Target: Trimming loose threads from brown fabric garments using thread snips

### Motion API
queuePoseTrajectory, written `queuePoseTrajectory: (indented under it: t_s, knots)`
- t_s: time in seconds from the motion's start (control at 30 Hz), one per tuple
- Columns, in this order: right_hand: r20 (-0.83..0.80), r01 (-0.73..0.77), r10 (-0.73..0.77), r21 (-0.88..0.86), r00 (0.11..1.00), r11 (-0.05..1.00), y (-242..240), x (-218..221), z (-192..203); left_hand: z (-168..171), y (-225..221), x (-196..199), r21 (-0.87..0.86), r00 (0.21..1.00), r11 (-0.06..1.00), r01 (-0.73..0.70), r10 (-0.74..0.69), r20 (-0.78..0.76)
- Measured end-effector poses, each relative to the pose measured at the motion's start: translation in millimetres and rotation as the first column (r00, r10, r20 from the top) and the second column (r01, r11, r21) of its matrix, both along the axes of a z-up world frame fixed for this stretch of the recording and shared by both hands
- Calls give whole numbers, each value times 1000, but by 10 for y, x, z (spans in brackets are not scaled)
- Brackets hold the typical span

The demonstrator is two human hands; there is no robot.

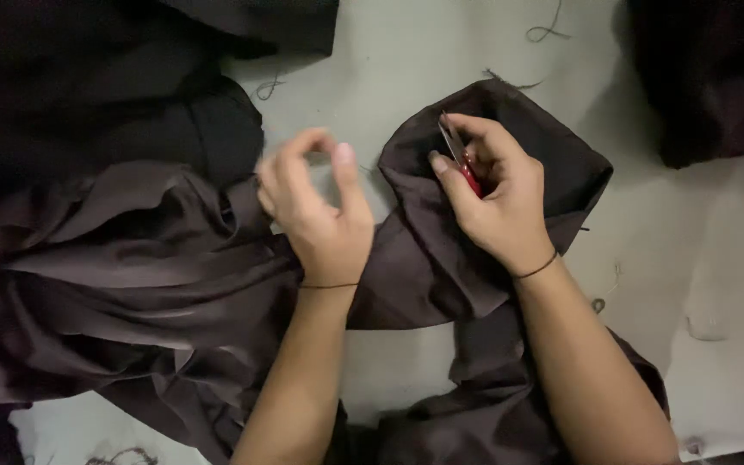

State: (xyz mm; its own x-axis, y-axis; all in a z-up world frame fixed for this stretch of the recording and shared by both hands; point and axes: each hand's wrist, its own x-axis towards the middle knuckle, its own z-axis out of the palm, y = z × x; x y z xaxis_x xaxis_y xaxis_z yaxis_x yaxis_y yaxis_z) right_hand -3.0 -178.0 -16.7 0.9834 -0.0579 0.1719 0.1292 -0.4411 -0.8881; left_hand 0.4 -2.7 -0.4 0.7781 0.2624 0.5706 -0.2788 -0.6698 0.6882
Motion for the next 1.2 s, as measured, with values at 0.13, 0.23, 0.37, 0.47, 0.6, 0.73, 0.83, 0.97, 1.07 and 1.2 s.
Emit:
queuePoseTrajectory:
  t_s: [0.13,0.23,0.37,0.47,0.6,0.73,0.83,0.97,1.07,1.2]
  knots:
    - [108,-70,58,113,992,991,-41,31,-73,-56,67,-20,-88,914,963,256,-271,-302]
    - [105,-126,115,100,988,987,-31,-8,63,-75,114,-2,-110,840,913,393,-405,-361]
    - [112,-213,208,36,972,976,20,-51,166,-189,148,23,-165,835,890,426,-457,-308]
    - [88,-243,242,5,966,970,3,-46,79,-111,180,49,-334,827,827,453,-529,-189]
    - [-92,-281,324,318,941,905,-138,-61,15,30,132,6,-451,793,720,527,-608,-44]
    - [-171,-281,416,510,893,813,-282,-29,-93,-118,112,-32,-631,717,543,554,-696,31]
    - [-169,-245,364,482,916,841,-359,22,-106,-153,120,-39,-527,784,686,502,-618,-57]
    - [-90,-143,168,235,982,961,-195,97,93,-184,108,-14,-415,810,770,484,-574,-121]
    - [117,-152,150,5,982,988,-188,66,119,-213,135,-27,-395,816,800,452,-550,-180]
    - [266,-162,167,-40,949,986,-165,-39,484,-147,136,-24,-446,802,783,435,-562,-204]
